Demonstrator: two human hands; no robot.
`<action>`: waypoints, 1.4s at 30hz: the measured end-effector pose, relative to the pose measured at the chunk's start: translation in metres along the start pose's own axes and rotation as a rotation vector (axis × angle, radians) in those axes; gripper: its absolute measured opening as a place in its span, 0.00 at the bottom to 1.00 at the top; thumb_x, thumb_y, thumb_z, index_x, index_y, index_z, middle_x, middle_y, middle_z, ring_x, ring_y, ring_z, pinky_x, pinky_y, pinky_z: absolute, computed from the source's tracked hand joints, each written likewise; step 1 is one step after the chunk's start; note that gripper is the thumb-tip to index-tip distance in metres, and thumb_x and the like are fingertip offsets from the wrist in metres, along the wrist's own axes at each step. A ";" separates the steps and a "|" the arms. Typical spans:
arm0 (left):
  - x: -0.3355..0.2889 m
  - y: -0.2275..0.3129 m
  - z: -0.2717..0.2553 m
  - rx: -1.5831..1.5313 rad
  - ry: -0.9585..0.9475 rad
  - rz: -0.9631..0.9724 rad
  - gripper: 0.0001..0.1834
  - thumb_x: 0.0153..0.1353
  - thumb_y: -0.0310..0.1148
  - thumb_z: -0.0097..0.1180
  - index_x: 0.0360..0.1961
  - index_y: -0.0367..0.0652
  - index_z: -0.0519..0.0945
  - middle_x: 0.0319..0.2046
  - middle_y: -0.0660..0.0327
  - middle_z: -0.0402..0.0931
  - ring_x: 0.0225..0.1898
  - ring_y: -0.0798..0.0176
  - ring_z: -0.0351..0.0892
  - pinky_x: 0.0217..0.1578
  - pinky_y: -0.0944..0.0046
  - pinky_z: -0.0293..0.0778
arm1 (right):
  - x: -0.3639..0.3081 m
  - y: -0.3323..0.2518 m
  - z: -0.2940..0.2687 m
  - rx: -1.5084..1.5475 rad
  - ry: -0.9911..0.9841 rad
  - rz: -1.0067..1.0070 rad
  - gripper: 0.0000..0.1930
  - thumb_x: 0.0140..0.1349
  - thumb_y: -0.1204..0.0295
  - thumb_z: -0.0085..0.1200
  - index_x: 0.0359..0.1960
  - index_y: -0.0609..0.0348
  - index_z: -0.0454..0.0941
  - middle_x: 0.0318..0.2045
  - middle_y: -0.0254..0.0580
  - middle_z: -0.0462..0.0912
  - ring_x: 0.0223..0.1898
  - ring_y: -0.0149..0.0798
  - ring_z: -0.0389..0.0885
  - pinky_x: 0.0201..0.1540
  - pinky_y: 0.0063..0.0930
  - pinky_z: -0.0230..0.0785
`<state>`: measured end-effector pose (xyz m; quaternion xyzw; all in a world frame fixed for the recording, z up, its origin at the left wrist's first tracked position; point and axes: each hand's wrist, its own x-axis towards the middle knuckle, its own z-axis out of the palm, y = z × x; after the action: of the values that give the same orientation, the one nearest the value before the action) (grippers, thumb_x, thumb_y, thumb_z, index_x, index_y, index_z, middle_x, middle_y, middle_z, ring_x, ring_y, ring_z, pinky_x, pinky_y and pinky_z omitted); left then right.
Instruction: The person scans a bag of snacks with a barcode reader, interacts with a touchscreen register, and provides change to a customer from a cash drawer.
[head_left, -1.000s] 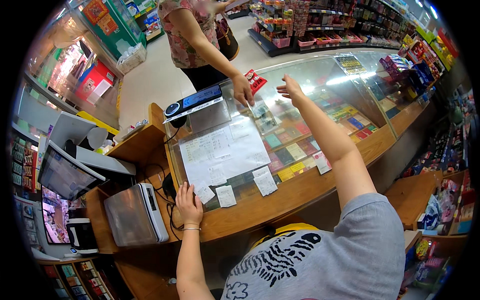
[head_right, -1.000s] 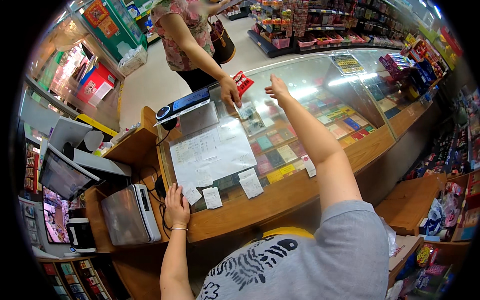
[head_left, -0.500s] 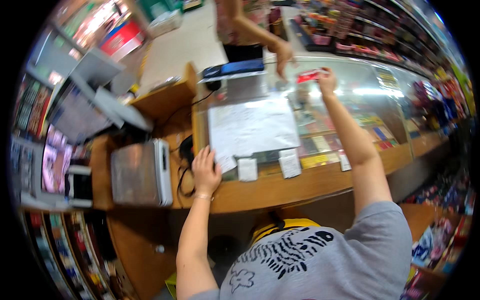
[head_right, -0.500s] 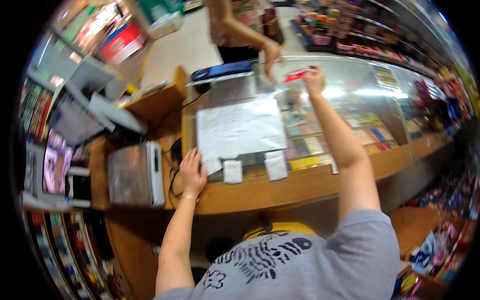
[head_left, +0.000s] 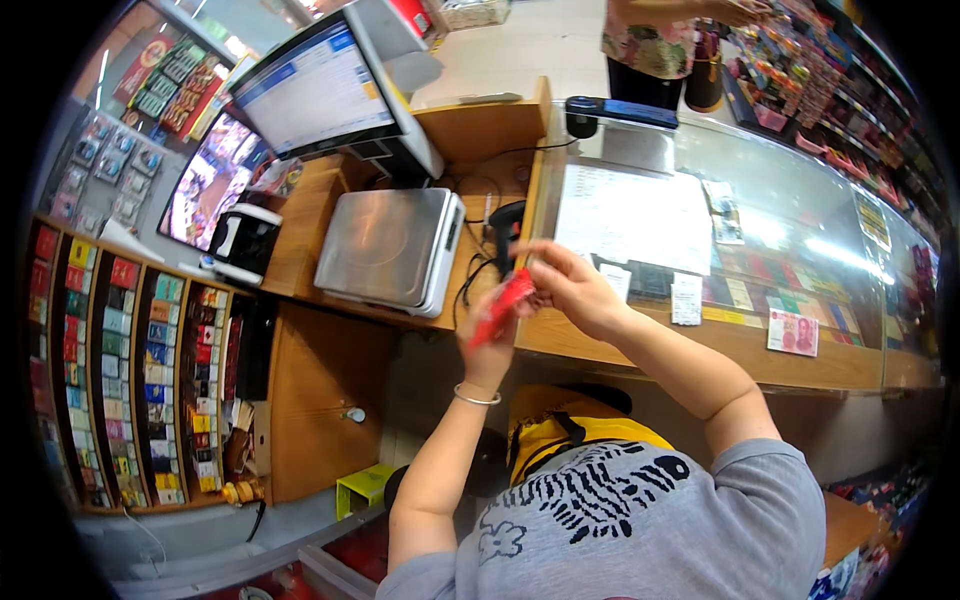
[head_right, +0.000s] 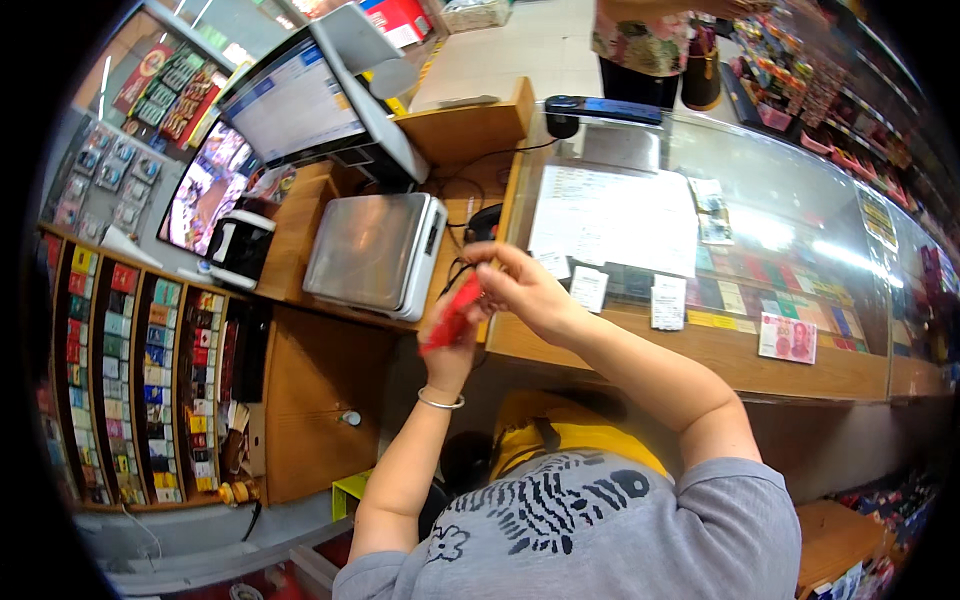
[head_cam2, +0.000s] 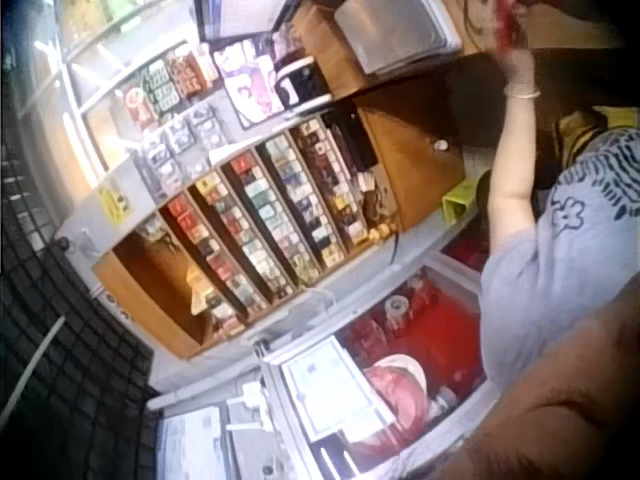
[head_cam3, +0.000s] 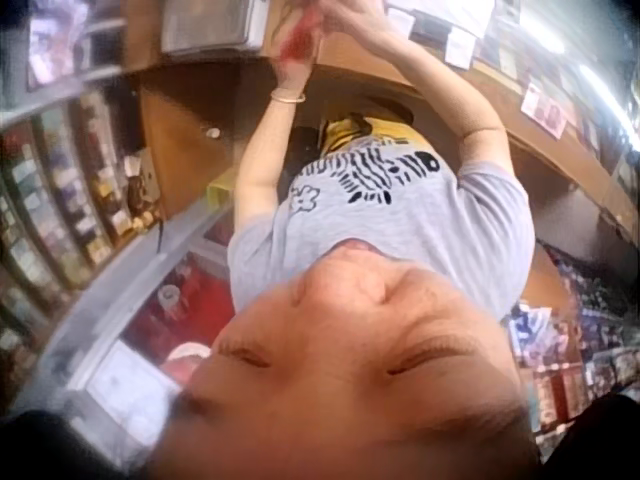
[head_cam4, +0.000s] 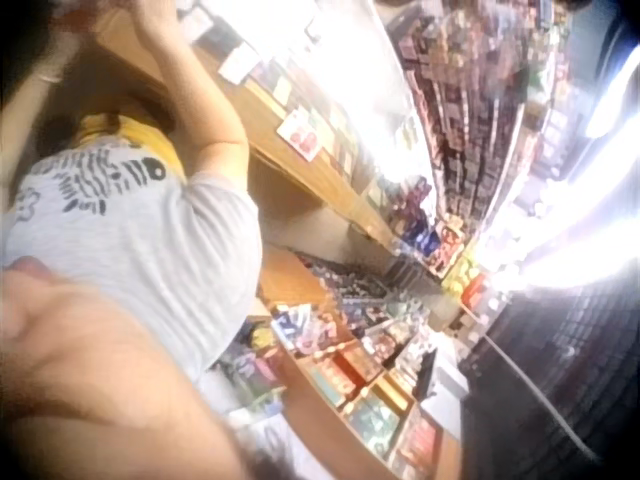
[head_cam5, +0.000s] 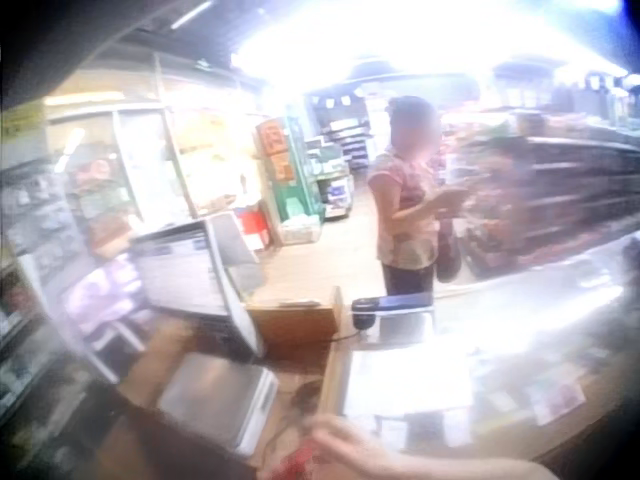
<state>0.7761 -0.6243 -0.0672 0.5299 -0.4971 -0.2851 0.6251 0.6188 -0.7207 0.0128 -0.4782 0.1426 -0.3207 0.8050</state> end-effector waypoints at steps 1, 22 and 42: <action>0.009 0.036 -0.005 0.287 0.162 0.038 0.14 0.62 0.30 0.55 0.47 0.37 0.76 0.45 0.60 0.77 0.46 0.68 0.76 0.46 0.67 0.72 | 0.016 0.011 0.003 0.093 -0.019 -0.053 0.17 0.71 0.65 0.40 0.56 0.62 0.65 0.40 0.44 0.80 0.39 0.33 0.79 0.45 0.25 0.71; 0.138 -0.027 -0.252 -0.781 0.288 -0.560 0.23 0.65 0.42 0.48 0.57 0.41 0.66 0.52 0.61 0.72 0.51 0.61 0.73 0.49 0.59 0.72 | 0.187 0.185 -0.038 -1.017 1.067 0.416 0.28 0.48 0.72 0.58 0.51 0.67 0.61 0.41 0.58 0.76 0.43 0.53 0.77 0.46 0.40 0.70; 0.199 -0.082 -0.223 -0.843 0.031 -0.813 0.21 0.65 0.41 0.49 0.54 0.40 0.67 0.50 0.58 0.74 0.50 0.56 0.75 0.50 0.55 0.72 | 0.128 0.124 0.107 -0.699 0.209 0.154 0.22 0.50 0.71 0.58 0.48 0.61 0.70 0.34 0.47 0.80 0.37 0.41 0.77 0.44 0.32 0.68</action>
<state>1.0648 -0.7377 -0.0685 0.3880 -0.0883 -0.6674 0.6295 0.8196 -0.6906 -0.0303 -0.6769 0.3605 -0.2380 0.5960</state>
